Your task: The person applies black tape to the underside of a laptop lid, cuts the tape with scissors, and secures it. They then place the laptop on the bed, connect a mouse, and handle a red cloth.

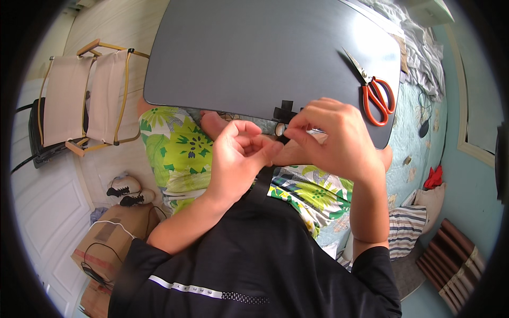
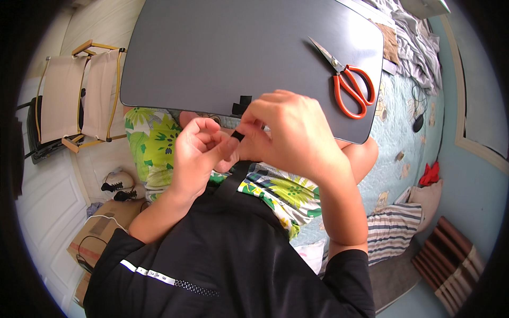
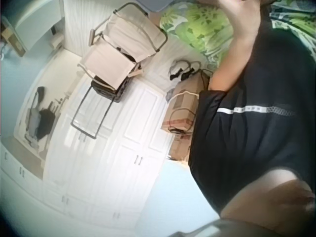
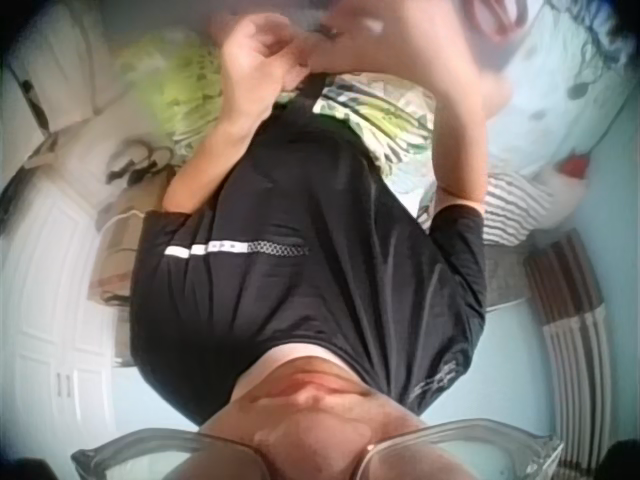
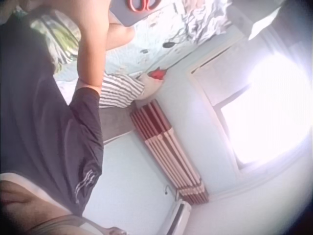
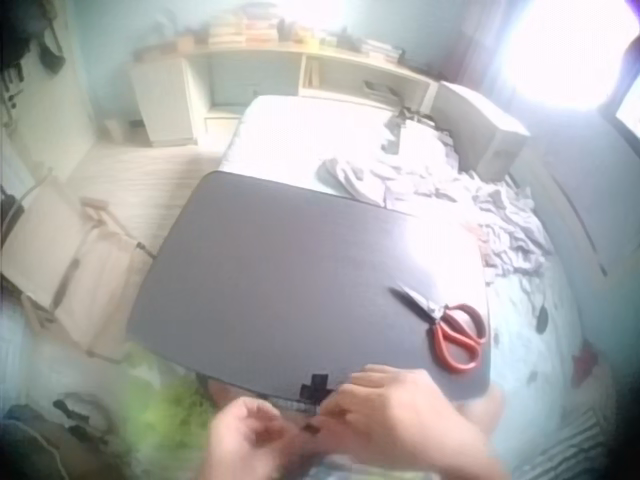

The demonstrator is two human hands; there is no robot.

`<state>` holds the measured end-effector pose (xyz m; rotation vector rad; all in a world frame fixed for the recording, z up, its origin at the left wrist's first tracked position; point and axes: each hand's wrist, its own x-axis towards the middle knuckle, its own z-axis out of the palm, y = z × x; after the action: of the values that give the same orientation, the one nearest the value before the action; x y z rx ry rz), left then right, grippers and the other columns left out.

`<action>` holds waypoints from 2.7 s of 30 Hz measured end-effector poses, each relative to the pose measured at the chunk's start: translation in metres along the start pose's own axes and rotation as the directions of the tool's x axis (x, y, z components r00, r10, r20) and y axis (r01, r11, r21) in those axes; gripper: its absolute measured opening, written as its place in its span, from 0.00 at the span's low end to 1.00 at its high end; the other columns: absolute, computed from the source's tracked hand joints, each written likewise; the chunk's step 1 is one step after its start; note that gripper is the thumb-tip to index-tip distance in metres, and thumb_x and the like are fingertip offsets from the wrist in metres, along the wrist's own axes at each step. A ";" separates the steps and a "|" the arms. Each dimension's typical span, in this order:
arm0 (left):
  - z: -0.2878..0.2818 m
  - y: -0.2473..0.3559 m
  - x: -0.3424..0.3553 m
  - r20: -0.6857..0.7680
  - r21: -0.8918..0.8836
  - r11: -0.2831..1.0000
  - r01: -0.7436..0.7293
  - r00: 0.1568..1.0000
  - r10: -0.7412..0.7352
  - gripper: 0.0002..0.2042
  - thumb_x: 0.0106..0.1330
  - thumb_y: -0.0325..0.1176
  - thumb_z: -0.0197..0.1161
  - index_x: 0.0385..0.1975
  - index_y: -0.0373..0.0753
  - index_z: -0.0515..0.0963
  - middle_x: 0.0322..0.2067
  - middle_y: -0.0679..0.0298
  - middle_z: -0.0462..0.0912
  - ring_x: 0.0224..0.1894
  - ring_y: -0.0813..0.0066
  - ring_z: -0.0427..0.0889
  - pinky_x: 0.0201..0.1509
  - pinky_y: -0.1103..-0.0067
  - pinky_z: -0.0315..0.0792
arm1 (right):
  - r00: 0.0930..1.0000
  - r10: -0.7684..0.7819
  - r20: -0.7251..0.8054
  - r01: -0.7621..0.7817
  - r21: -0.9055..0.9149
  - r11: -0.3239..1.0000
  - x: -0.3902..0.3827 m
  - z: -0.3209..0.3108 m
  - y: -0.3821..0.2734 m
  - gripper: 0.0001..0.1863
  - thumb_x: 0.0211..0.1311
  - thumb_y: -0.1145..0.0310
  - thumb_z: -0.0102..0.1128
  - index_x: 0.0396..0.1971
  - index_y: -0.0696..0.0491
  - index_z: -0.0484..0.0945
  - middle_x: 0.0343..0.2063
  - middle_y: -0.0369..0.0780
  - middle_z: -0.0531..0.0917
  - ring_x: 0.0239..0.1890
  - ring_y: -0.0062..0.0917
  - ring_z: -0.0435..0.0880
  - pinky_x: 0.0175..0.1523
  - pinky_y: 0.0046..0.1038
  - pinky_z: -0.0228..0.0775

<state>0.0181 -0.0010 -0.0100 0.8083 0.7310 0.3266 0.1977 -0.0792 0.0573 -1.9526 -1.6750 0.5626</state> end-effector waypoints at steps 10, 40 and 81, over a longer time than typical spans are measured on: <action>0.007 -0.023 0.025 -0.164 -0.148 0.961 -0.235 0.964 0.210 0.18 0.58 0.20 0.70 0.25 0.39 0.61 0.28 0.57 0.83 0.29 0.79 0.80 0.36 0.81 0.77 | 0.999 -0.009 0.046 0.011 -0.037 0.999 0.033 0.000 0.012 0.07 0.46 0.73 0.70 0.22 0.58 0.79 0.20 0.41 0.81 0.25 0.32 0.82 0.32 0.29 0.75; -0.021 -0.050 0.062 0.100 0.238 0.798 -0.553 0.831 0.547 0.10 0.53 0.18 0.71 0.35 0.29 0.80 0.33 0.60 0.84 0.33 0.75 0.85 0.38 0.82 0.80 | 0.903 0.050 0.426 -0.032 -0.048 0.998 0.075 -0.015 0.022 0.10 0.49 0.66 0.69 0.22 0.57 0.81 0.18 0.40 0.83 0.23 0.34 0.82 0.32 0.32 0.74; -0.011 -0.021 0.024 0.170 -0.085 0.983 -0.163 0.970 0.175 0.08 0.64 0.27 0.66 0.38 0.29 0.78 0.29 0.61 0.84 0.31 0.78 0.83 0.31 0.84 0.76 | 0.955 0.003 0.295 -0.035 0.105 0.994 0.047 -0.015 0.010 0.08 0.49 0.71 0.68 0.22 0.58 0.79 0.16 0.40 0.80 0.18 0.27 0.78 0.27 0.25 0.70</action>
<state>0.0269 0.0038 -0.0420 0.8232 0.4831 0.4258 0.2224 -0.0352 0.0633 -1.8790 -1.7586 0.9739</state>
